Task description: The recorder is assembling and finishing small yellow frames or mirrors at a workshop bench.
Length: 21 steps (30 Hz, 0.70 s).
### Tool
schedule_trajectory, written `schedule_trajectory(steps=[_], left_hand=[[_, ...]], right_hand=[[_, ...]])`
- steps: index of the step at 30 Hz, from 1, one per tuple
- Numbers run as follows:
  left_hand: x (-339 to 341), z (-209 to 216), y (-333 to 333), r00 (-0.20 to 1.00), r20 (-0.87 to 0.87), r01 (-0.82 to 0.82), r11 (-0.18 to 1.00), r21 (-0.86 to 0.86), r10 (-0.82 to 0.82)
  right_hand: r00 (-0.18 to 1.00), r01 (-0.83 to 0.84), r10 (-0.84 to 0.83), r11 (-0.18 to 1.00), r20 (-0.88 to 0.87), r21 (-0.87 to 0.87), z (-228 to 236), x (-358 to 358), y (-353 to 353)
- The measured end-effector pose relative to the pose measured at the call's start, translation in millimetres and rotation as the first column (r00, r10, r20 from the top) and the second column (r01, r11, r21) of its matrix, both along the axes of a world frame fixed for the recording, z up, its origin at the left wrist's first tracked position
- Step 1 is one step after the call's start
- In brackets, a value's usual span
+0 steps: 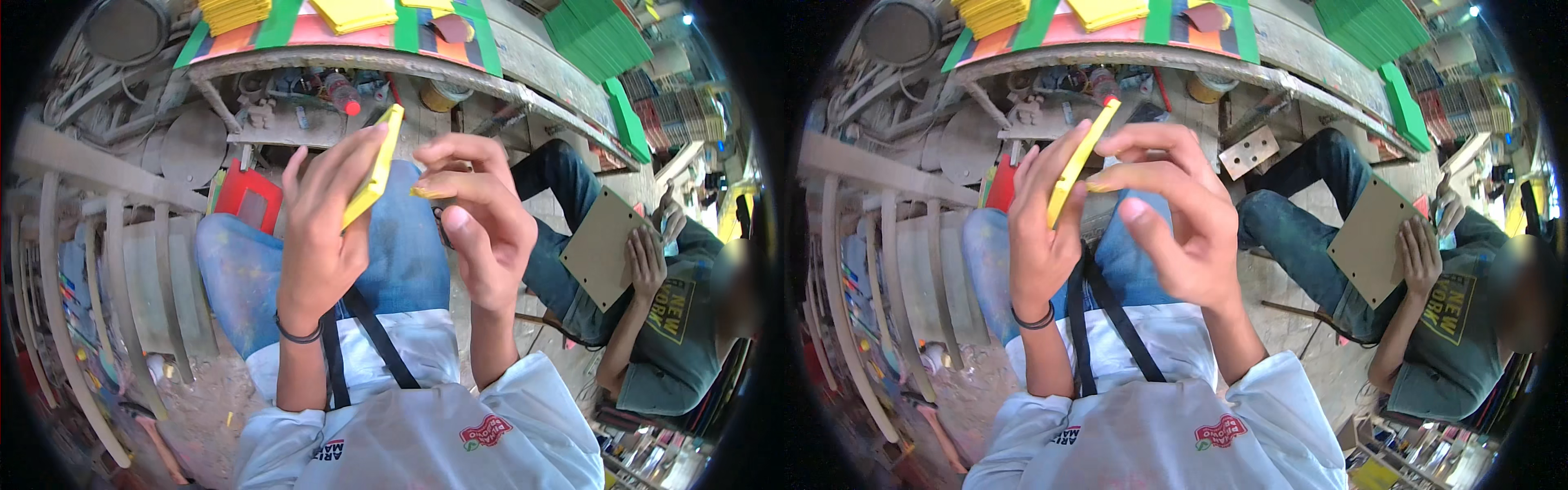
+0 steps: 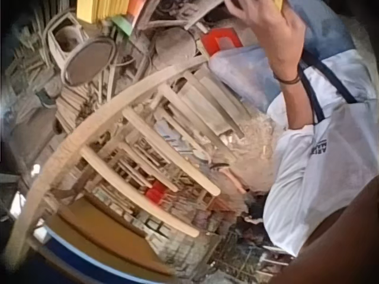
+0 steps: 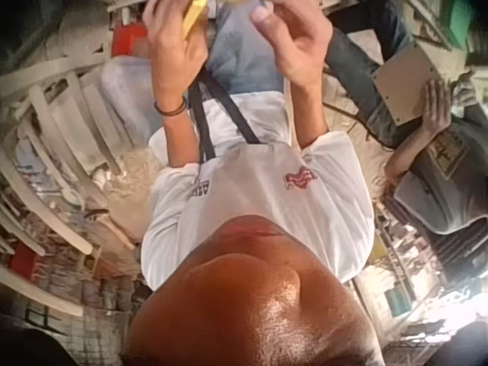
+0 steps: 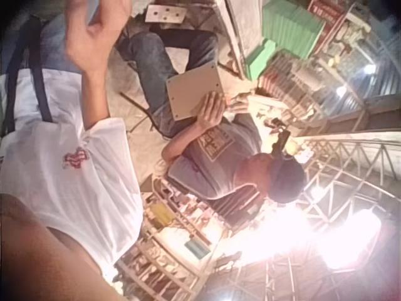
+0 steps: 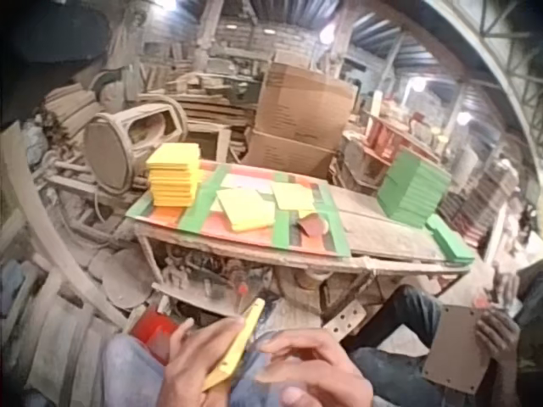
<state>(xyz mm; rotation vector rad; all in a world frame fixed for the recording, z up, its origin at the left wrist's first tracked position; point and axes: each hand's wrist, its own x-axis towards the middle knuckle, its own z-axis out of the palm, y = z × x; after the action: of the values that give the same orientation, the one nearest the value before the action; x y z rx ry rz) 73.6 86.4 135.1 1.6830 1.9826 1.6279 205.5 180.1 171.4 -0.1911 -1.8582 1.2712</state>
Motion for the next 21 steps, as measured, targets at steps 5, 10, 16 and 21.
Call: schedule_trajectory(steps=[5,10,16,21], left_hand=[[2,7,-10,1.000,-0.017,-0.019,0.999,0.043,0.019],[-3,11,-15,0.999,-0.029,-0.033,0.998,0.050,0.035],[-2,9,-14,0.999,-0.030,-0.038,0.998,0.056,0.040],[-3,8,-12,0.999,-0.035,-0.030,0.998,0.056,0.032]], right_hand=[[1.000,0.001,-0.008,0.971,0.029,0.239,15,-22,-9],[1.000,0.012,-0.013,0.975,0.001,0.223,16,-27,-10],[1.000,0.001,-0.006,0.967,0.017,0.255,16,-27,-8],[1.000,0.009,-0.014,0.973,0.017,0.232,16,-28,-6]])
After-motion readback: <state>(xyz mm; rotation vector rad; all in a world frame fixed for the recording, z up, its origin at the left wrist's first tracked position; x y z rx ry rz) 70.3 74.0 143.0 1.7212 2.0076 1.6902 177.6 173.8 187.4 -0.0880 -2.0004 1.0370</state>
